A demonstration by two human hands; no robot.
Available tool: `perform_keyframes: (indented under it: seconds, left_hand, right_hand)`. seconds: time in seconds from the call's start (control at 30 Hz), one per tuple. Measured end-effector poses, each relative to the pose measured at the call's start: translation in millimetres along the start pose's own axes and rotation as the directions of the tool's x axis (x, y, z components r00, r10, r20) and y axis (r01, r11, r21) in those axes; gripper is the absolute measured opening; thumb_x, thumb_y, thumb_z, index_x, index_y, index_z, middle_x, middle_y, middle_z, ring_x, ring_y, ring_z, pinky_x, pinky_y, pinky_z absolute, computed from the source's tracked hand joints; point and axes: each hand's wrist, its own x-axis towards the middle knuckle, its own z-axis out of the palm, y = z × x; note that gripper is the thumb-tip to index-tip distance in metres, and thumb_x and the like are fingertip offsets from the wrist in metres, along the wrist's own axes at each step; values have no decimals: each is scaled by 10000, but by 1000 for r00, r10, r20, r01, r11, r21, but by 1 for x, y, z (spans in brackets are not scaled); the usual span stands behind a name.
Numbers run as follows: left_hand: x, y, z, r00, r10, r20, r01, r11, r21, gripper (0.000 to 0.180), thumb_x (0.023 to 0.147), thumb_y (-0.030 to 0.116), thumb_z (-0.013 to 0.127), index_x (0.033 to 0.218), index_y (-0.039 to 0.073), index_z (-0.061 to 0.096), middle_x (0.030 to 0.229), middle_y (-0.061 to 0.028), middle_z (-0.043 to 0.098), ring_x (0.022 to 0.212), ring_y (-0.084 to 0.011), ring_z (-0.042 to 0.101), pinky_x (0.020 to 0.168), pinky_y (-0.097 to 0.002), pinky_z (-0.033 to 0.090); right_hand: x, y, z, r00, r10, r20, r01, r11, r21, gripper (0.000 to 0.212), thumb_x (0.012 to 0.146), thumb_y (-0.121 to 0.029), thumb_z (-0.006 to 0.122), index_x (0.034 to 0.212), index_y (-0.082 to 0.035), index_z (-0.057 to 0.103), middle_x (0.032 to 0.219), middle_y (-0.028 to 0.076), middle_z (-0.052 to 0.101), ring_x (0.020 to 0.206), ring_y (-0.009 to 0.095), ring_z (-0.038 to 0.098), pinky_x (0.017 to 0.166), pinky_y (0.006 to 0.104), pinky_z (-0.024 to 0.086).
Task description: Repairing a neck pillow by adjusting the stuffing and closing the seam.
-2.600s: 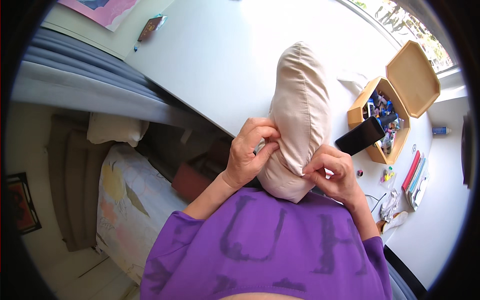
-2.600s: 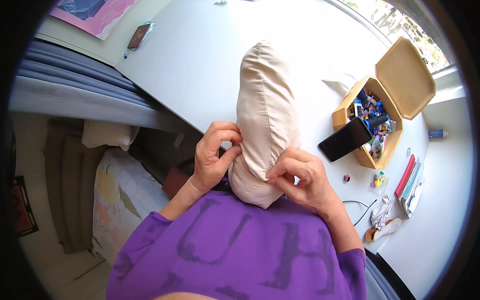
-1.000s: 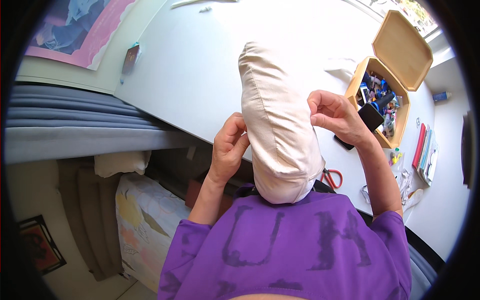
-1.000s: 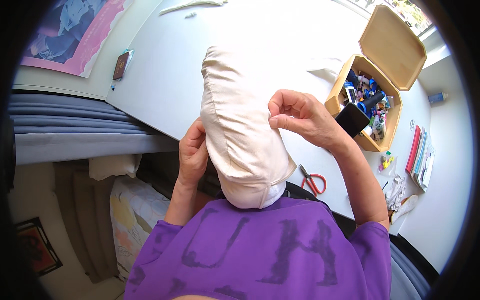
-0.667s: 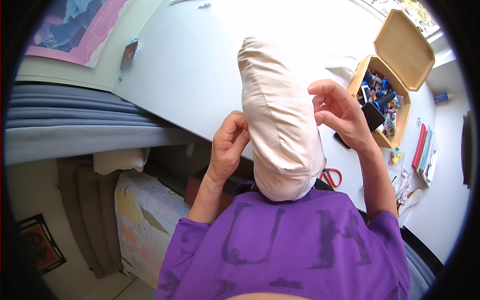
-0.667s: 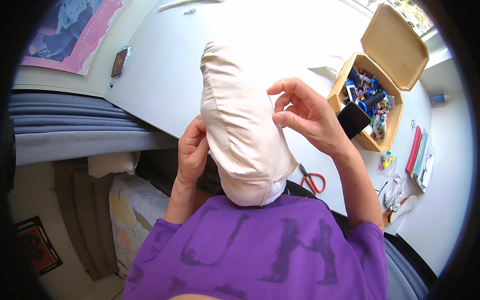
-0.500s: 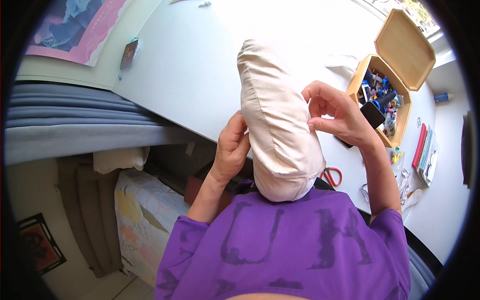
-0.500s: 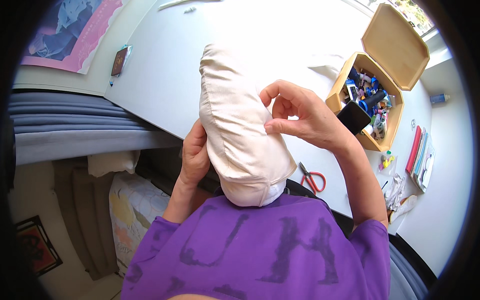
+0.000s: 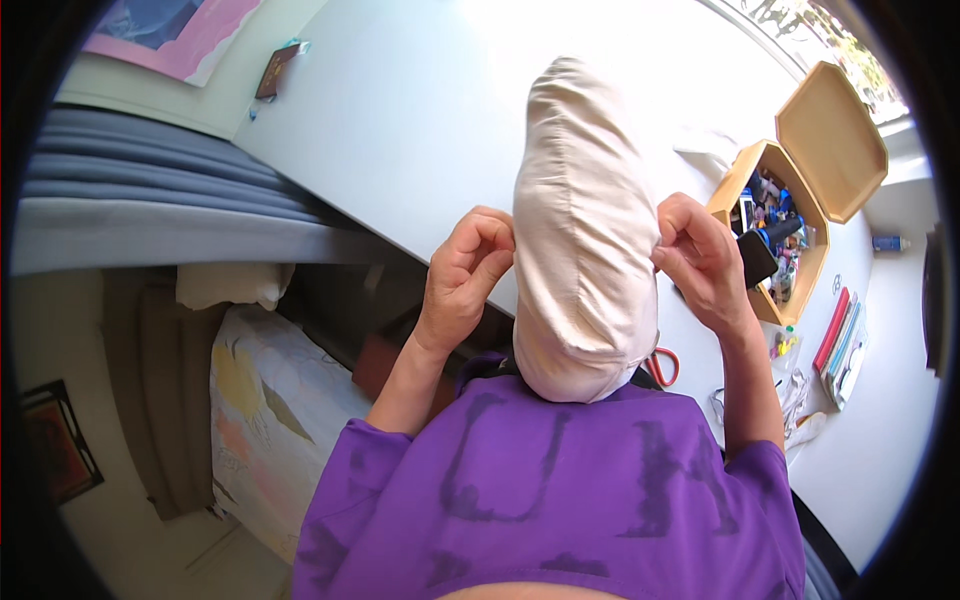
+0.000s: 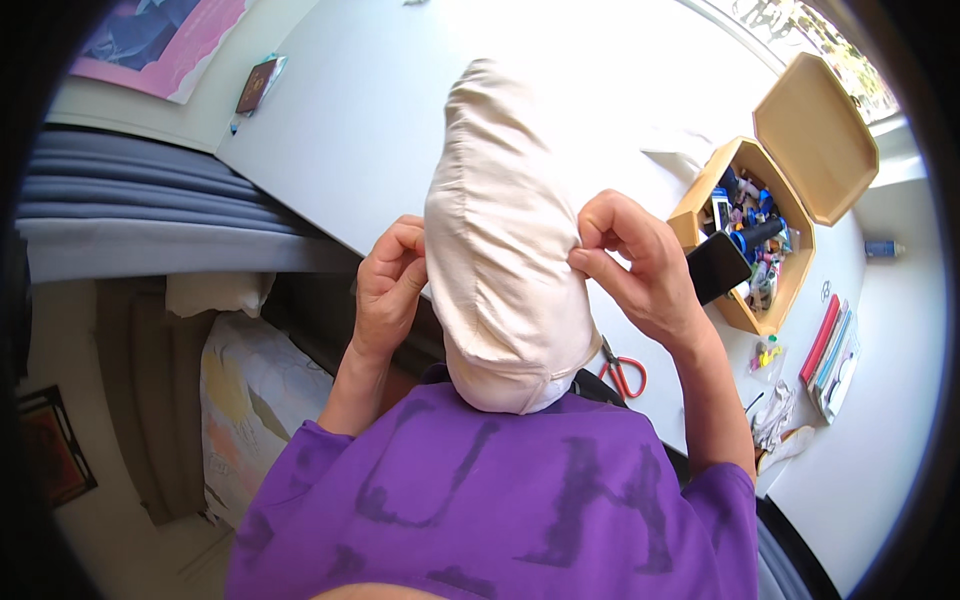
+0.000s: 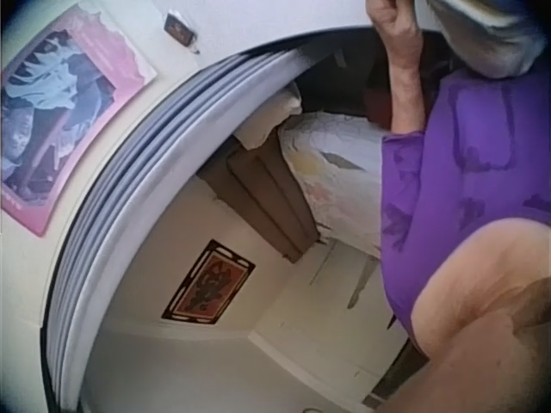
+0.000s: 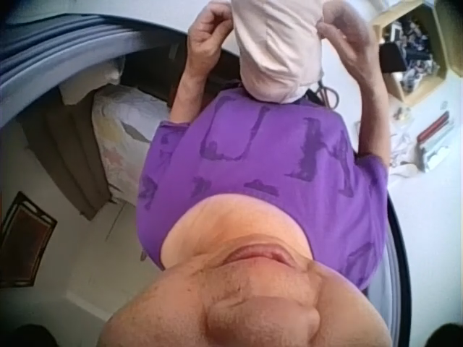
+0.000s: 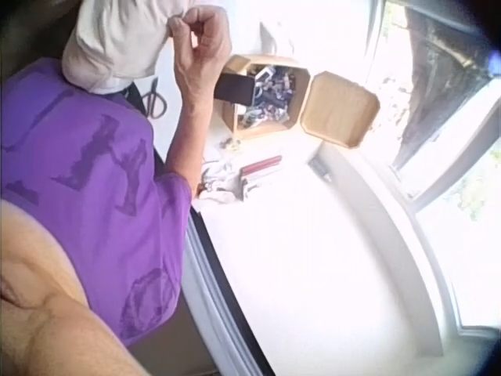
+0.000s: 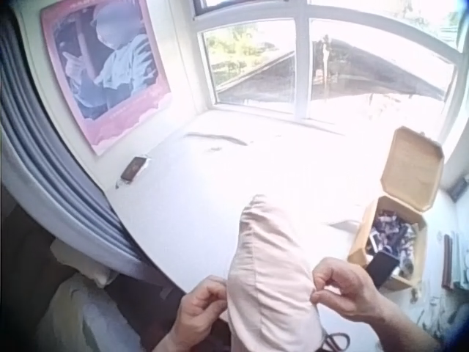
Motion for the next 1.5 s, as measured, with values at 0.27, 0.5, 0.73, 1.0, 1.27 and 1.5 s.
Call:
perform_keyframes:
  seconds: [0.27, 0.5, 0.73, 1.0, 1.27, 1.5]
  left_hand:
    - [7, 18, 12, 938, 341, -62, -302, 892, 335, 229, 851, -23, 679, 1066, 3, 604, 1165, -118, 561, 1040, -196, 571, 918, -315, 466]
    - [4, 21, 26, 871, 491, -37, -353, 675, 648, 94, 883, 4, 661, 971, -1, 629, 1076, -144, 608, 963, -218, 606, 841, -320, 496]
    - [5, 15, 32, 891, 436, -122, -345, 828, 443, 326, 802, -104, 644, 1111, 0, 623, 1169, -132, 610, 1016, -229, 626, 846, -315, 523]
    - [19, 11, 28, 753, 655, 61, -529, 547, 649, 301, 745, -129, 663, 1014, 1, 699, 995, -129, 639, 821, -218, 642, 687, -285, 538]
    - [25, 20, 27, 678, 733, -56, -548, 554, 627, 125, 764, -90, 684, 848, -4, 646, 920, -118, 651, 828, -236, 625, 699, -300, 515]
    - [12, 30, 22, 895, 439, -84, -395, 864, 314, 68, 854, -49, 648, 873, 5, 611, 896, -99, 647, 871, -222, 598, 786, -313, 479]
  right_hand:
    - [-27, 21, 30, 992, -81, -98, 80, 997, -12, 183, 789, 63, 635, 858, -18, 485, 829, 79, 473, 745, 168, 479, 672, 252, 406]
    - [-29, 22, 37, 965, -227, -131, 202, 963, -179, 231, 751, 118, 608, 870, -34, 482, 862, 96, 482, 742, 182, 483, 675, 264, 412]
    - [-38, 24, 41, 933, -182, -311, 209, 976, 55, 158, 898, 82, 545, 972, -39, 474, 1024, 61, 488, 774, 104, 477, 702, 228, 434]
    - [-39, 29, 34, 967, 71, -243, -33, 987, 159, 90, 972, -15, 510, 1005, -61, 440, 976, -8, 480, 848, 52, 453, 816, 183, 376]
    - [-33, 23, 33, 935, 78, -345, -33, 990, 134, 82, 988, -21, 532, 1054, -20, 483, 1049, 26, 556, 958, 75, 514, 942, 229, 392]
    - [-33, 17, 37, 927, 109, -358, -24, 972, 234, 50, 985, -15, 535, 1035, -11, 539, 1045, 36, 552, 882, 66, 524, 839, 194, 417]
